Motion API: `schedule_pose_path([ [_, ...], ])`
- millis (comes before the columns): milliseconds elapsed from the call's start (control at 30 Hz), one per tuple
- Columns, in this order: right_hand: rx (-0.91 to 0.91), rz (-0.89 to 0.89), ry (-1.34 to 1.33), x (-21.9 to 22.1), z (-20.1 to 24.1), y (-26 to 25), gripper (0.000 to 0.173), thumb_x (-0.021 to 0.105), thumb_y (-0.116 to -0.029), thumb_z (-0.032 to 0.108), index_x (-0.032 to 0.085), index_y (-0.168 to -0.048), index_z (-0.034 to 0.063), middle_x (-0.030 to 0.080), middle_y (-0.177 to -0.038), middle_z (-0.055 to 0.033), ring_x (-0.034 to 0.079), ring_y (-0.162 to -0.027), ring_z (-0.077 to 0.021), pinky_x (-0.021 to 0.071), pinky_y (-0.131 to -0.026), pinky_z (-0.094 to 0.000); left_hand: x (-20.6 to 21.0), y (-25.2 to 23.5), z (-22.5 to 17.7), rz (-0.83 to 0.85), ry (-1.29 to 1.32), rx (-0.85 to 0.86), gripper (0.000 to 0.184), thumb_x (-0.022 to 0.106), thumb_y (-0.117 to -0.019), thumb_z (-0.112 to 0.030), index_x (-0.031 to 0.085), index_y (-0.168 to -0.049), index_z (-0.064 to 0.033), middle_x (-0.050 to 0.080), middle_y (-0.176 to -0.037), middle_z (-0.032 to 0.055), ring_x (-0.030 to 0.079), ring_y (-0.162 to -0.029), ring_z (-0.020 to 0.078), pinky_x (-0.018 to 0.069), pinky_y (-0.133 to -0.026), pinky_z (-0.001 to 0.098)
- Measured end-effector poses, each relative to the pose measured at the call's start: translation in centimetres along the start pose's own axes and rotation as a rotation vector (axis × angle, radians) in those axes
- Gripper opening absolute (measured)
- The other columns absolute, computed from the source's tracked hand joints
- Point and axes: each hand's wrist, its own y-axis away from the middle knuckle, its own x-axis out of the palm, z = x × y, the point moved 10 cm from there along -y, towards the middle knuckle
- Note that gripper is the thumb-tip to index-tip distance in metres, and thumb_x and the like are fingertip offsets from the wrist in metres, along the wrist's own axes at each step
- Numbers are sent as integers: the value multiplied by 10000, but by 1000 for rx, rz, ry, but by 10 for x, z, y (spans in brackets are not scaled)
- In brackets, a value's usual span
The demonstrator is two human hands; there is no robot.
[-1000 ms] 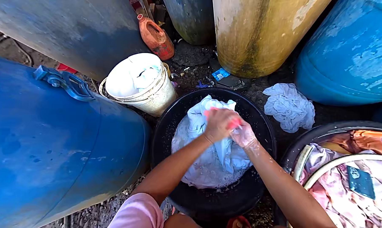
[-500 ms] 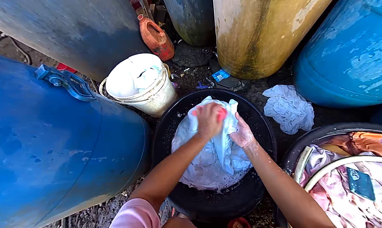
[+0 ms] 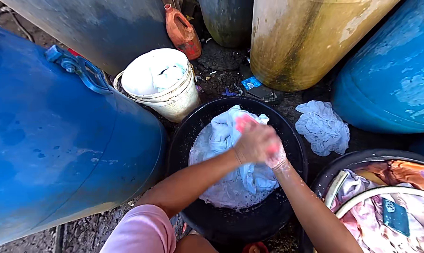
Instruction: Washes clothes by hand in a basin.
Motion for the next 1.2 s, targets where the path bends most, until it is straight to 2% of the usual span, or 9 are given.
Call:
schedule_pose_path([
  [200,98,-28,-74,15,-2,2,503,148,-1113,379,564,-1177,104,698,-1011,-89,700,-941,-191,595,-819,-360,-9,-5,46,5,-60,-63,309,758,-789,-109,774,-1096,-135,714,-1184,134,656,-1158,346,455,-969,631],
  [367,84,-83,115,10,8,4,505,181,-1115,314,639,-1010,128,735,-843,1,711,-770,-67,596,-696,-236,-2,-2,-19,190,58,-106,254,605,-933,-51,765,-1127,-11,734,-1198,204,678,-1168,402,482,-1011,610],
  [500,-43,-250,475,-1,31,-4,368,267,-1133,187,451,-1366,-31,630,-1155,-135,647,-1026,-165,544,-916,-330,3,22,78,318,-50,-479,433,741,-865,-75,686,-1294,-71,617,-1325,269,546,-1277,485,371,-1038,698],
  [633,-265,-457,1099,-13,74,2,197,625,-1017,135,692,-982,-46,673,-780,-83,620,-660,-102,539,-665,-297,27,78,-29,541,135,-446,518,744,-886,-219,621,-1355,-38,630,-1338,259,624,-1213,466,563,-859,611],
  [733,-256,-544,862,-22,72,7,125,633,-1005,88,610,-936,-14,610,-662,-31,554,-501,-69,501,-501,-219,81,158,-64,1007,311,-494,550,700,-953,-176,503,-1431,11,510,-1453,281,534,-1300,505,543,-862,639],
  [833,-105,-482,550,-25,46,3,191,508,-1069,129,556,-1201,-1,634,-972,-93,634,-847,-153,551,-772,-328,116,197,-45,1178,245,-490,581,613,-1014,-169,397,-1531,-18,452,-1509,317,601,-1182,550,520,-883,676],
  [967,15,-344,483,-20,24,-1,230,478,-1051,19,520,-1277,2,640,-1019,-80,636,-871,-125,543,-814,-292,119,180,-27,1309,350,-498,685,720,-959,-244,404,-1498,36,530,-1423,325,597,-1219,511,472,-977,688],
  [1067,-41,-377,556,-16,38,4,227,486,-1060,47,577,-1243,-53,656,-1022,-103,638,-889,-133,540,-823,-295,65,108,-15,1034,485,-551,596,797,-870,-165,556,-1369,56,587,-1347,291,613,-1206,453,490,-1001,647],
  [1200,-71,-227,427,-3,27,9,226,380,-1080,41,604,-1110,26,691,-861,-19,669,-769,-78,573,-739,-249,-24,15,-2,191,152,-354,365,747,-838,-94,720,-1198,-43,693,-1214,202,636,-1192,384,444,-1038,599],
])
